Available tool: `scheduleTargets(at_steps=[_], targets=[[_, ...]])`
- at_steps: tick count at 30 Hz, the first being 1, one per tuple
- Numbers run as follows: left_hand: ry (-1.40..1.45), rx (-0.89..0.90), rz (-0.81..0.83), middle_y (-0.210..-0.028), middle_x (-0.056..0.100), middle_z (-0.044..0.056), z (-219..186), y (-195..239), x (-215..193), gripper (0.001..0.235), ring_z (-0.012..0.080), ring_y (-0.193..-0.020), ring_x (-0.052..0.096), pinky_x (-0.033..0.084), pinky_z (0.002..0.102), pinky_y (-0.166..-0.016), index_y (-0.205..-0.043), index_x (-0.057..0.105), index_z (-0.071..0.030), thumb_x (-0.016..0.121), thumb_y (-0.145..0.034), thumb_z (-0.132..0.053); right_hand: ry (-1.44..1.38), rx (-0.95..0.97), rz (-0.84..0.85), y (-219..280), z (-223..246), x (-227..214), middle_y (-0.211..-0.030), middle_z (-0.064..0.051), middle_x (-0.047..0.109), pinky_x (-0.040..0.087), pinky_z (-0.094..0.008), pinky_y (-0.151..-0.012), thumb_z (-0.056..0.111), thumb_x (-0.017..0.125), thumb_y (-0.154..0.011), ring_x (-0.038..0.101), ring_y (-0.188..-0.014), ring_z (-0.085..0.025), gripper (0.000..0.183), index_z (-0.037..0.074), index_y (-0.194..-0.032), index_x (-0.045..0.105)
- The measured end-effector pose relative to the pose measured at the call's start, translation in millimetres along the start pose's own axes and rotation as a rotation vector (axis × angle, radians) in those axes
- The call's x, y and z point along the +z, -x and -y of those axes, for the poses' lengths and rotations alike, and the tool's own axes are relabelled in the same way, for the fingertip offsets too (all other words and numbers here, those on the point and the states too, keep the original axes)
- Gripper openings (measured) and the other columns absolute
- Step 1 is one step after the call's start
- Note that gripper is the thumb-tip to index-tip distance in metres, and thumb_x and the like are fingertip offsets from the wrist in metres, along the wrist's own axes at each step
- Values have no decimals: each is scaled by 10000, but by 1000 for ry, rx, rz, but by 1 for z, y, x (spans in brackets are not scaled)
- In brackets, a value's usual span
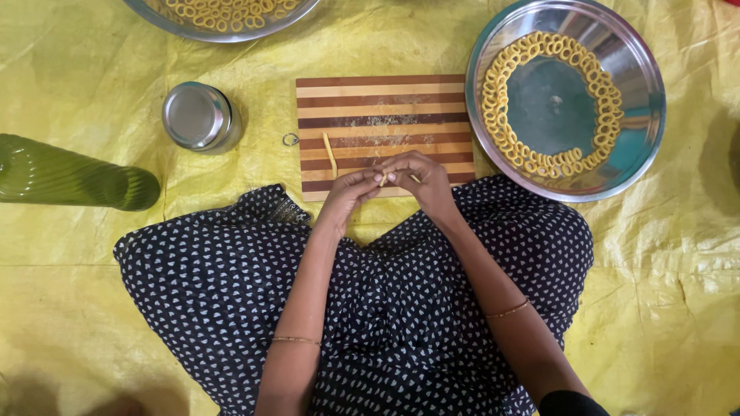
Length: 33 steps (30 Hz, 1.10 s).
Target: The person rolls small pieces of dough into thin strips on a wooden board, then shapes them into rings and places them into a metal tray. The process is repeated continuously throughout the clip.
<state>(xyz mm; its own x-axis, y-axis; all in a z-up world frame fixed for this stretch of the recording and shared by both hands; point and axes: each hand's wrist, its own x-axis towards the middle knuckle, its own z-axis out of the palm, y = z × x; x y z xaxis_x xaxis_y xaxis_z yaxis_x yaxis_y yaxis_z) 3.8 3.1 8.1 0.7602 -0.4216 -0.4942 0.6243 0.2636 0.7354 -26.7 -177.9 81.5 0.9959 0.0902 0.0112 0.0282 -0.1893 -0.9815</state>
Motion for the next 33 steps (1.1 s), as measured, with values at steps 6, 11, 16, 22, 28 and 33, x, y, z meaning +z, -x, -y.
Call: scheduleTargets(at_steps=[6, 11, 16, 22, 28, 33], targets=[[-101, 44, 14, -701, 613, -60, 2, 0, -3, 208, 54, -645, 487, 382, 186, -625, -1035, 792, -79, 774, -911, -245, 308, -98, -31, 2, 11, 2, -1073, -72, 763, 572, -344, -900, 85, 761, -879, 722, -1017, -205, 163, 71, -1040, 783], [-126, 73, 24, -697, 543, -58, 9, -5, -8, 243, 60, -634, 419, 317, 201, -603, -1111, 808, -110, 761, -917, -250, 460, -144, -67, 2, 11, 6, -1057, -77, 747, 559, -347, -883, 86, 767, -876, 717, -1007, -218, 116, 52, -987, 763], [-135, 149, 53, -1111, 740, 63, 17, -9, -9, 237, 85, -939, 668, 521, 201, -894, -1055, 765, -33, 769, -892, -205, 400, -53, -41, 4, 12, 7, -1089, -76, 738, 597, -323, -835, 74, 698, -911, 717, -988, -192, 162, 76, -1061, 760], [-153, 81, -5, -1292, 724, 40, 14, -9, -11, 238, 93, -958, 638, 490, 227, -848, -1078, 776, -44, 747, -896, -195, 274, 27, -68, 2, 4, 0, -1124, -99, 735, 594, -317, -878, 70, 665, -966, 726, -1019, -190, 256, 51, -1215, 717], [-43, 31, -7, -1242, 698, 138, 11, -8, -8, 260, 98, -901, 615, 497, 233, -825, -1191, 772, -78, 731, -971, -209, 95, 63, -95, 0, -13, -2, -1165, -109, 726, 603, -311, -923, 45, 661, -960, 724, -1080, -186, 233, 3, -1184, 703], [-78, 83, -4, -1406, 660, 68, 6, -5, -6, 243, 140, -1061, 634, 516, 284, -958, -1122, 760, -50, 718, -910, -161, 77, 74, -88, 0, -18, -1, -1165, -108, 733, 593, -312, -940, 42, 663, -960, 722, -1085, -180, 234, 5, -1188, 700]])
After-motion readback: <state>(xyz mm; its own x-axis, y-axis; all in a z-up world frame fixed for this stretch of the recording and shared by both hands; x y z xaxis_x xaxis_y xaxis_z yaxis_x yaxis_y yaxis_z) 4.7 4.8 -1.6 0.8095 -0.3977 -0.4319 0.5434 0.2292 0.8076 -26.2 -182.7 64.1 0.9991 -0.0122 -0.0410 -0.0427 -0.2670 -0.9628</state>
